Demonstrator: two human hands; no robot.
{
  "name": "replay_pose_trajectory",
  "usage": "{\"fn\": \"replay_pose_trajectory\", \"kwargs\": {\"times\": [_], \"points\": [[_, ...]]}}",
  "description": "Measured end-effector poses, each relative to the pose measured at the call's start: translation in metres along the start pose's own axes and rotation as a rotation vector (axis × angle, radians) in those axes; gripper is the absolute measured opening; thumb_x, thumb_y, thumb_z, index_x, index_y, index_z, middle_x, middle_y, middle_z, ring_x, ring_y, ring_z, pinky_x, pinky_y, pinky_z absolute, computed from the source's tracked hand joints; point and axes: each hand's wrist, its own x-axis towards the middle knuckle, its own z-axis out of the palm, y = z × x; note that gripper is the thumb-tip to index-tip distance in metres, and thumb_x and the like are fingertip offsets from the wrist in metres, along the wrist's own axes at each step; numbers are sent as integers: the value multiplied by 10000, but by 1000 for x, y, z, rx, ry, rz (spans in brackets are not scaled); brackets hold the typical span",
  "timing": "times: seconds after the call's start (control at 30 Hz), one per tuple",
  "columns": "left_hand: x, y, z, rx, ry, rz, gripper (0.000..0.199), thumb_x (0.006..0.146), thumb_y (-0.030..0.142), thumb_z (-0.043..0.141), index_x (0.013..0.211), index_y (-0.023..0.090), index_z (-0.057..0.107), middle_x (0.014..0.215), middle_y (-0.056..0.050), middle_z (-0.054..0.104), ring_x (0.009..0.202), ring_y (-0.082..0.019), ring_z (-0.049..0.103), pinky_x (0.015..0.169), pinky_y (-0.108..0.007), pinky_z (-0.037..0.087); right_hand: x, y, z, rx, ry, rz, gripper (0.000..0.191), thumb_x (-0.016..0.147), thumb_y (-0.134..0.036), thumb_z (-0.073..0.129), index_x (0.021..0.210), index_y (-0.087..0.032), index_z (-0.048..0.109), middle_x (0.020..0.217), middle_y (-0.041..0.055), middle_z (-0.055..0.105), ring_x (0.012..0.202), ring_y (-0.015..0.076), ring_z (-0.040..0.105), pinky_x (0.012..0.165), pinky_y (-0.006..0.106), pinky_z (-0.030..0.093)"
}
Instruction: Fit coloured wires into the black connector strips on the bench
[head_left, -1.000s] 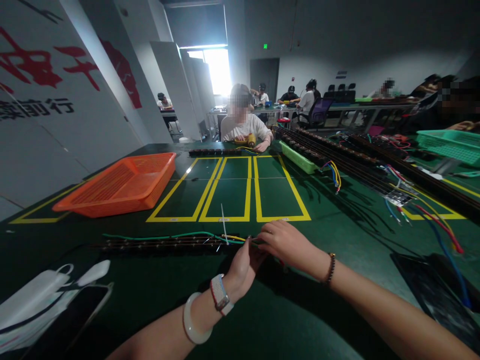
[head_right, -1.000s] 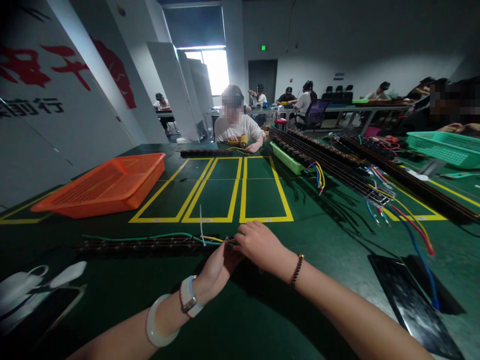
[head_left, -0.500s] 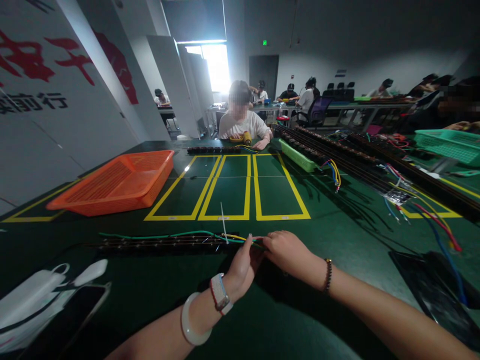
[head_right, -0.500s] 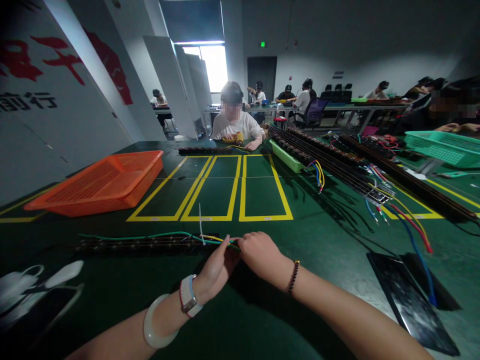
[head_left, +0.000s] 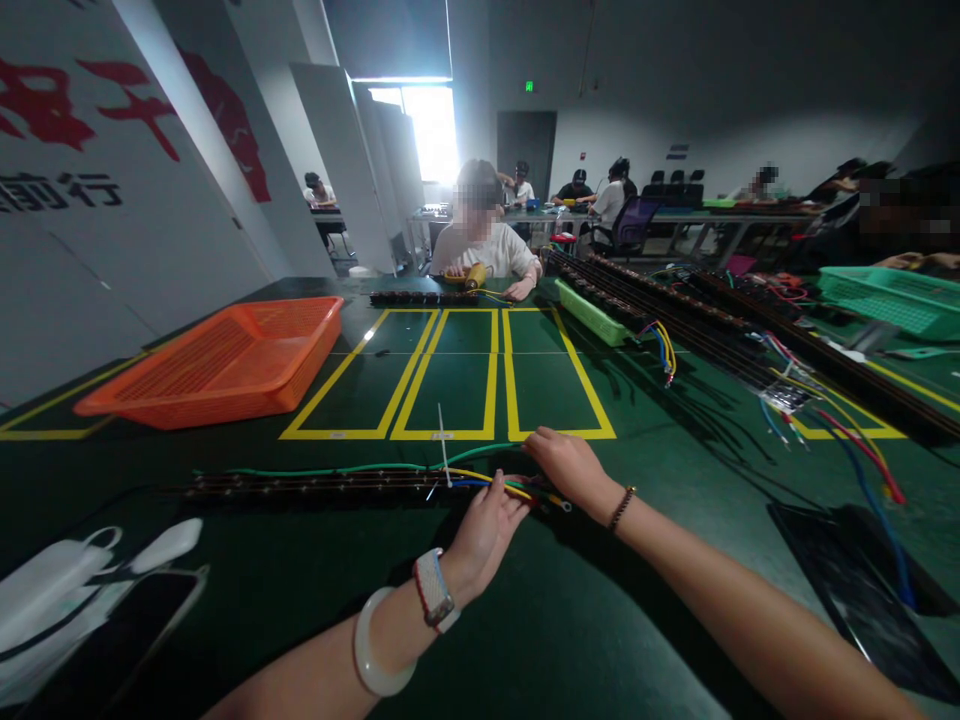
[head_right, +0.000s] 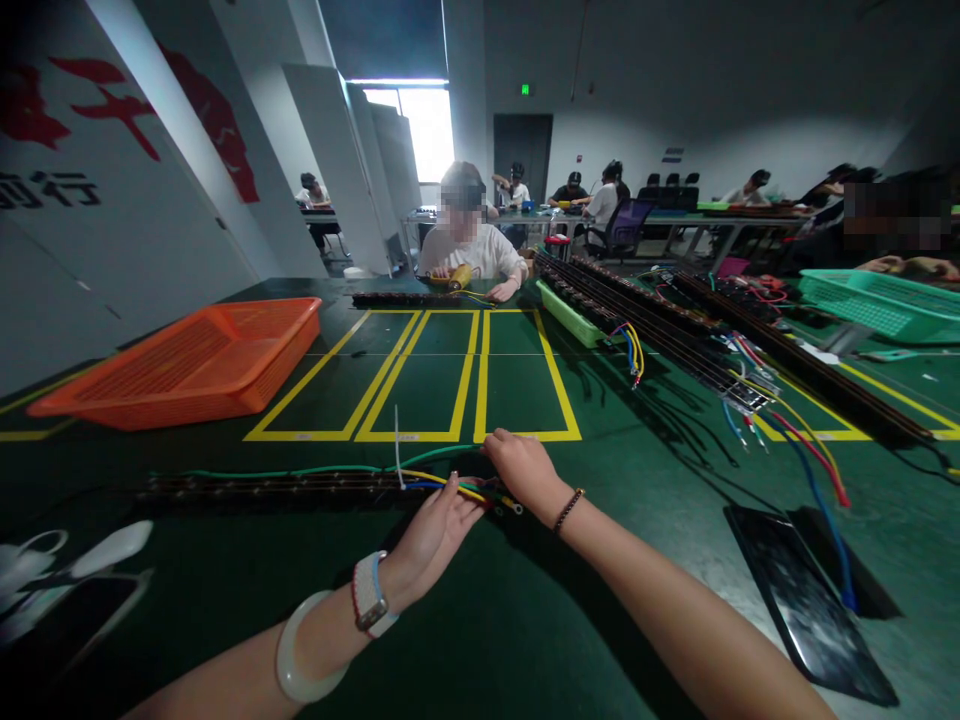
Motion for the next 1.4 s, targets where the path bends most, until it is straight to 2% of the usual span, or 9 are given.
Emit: {"fn": "replay_pose_trajectory", "kwargs": {"times": [0.2, 0.3, 0.43, 0.53, 0.7, 0.8, 0.93, 1.1, 1.4], "points": [[-1, 0, 0, 33, -11, 24, 271, 889, 353, 475, 993, 128, 583, 1146, -158, 605, 1157, -227, 521, 1055, -396, 338, -1, 0, 8, 27, -76, -109, 173, 931, -214, 452, 898, -148, 608, 856, 71, 615, 710, 161, 609, 598, 236, 416], [2, -3, -3, 21, -38, 42, 272, 893, 366, 464, 981, 133, 574, 1134, -153, 611, 1150, -225, 527, 1045, -401, 351, -2, 3, 9, 135, -77, -143, 177, 924, -206, 463, 879, -138, 621, 851, 63, 611, 703, 146, 598, 619, 232, 429], [4, -5, -6, 7, -39, 47, 307, 885, 403, 469, 1000, 130, 550, 1148, -160, 603, 1148, -233, 531, 1032, -410, 367, -2, 8, 6, 341, -62, -223, 156, 891, -142, 496, 950, -131, 639, 892, 62, 613, 785, 138, 587, 709, 230, 450], [4, -4, -6, -2, -37, 50, 298, 885, 397, 471, 987, 129, 549, 1144, -163, 604, 1141, -235, 536, 1028, -414, 371, -2, 13, -2, 401, -36, -233, 189, 843, -107, 548, 1002, -140, 644, 932, 67, 612, 846, 153, 579, 759, 250, 459], [2, -1, -2, -33, -47, 32, 292, 890, 377, 470, 1041, 139, 543, 1162, -152, 600, 1135, -220, 541, 1034, -406, 364, -1, 19, -24, 332, 45, -283, 194, 879, -130, 508, 1008, -171, 647, 948, 60, 586, 845, 150, 573, 731, 254, 459], [2, -1, -1, -38, -43, 39, 280, 891, 364, 471, 1033, 137, 551, 1150, -155, 607, 1123, -219, 549, 1033, -407, 364, -1, 18, -30, 256, 37, -337, 179, 905, -188, 499, 1009, -180, 643, 944, 54, 577, 805, 141, 571, 674, 239, 447], [2, -2, -2, -34, -50, 35, 305, 883, 378, 481, 1063, 138, 543, 1157, -159, 603, 1137, -224, 538, 1032, -420, 360, -1, 10, -21, 197, -8, -271, 183, 925, -206, 472, 954, -167, 649, 894, 45, 581, 748, 124, 574, 628, 220, 420], [0, 0, 0, -4, -23, 31, 265, 884, 351, 489, 1051, 151, 531, 1155, -147, 606, 1120, -217, 548, 1037, -420, 345, -1, 1, -1, 120, 46, -147, 195, 936, -243, 462, 915, -167, 640, 854, 38, 589, 715, 129, 571, 609, 227, 390], [-2, 2, 4, -24, 14, 18, 203, 907, 298, 441, 1018, 157, 534, 1085, -132, 635, 1047, -215, 587, 1008, -431, 361, 2, 0, -10, 227, 200, -242, 178, 940, -241, 448, 966, -173, 610, 928, 52, 605, 858, 153, 570, 718, 251, 417]]}}
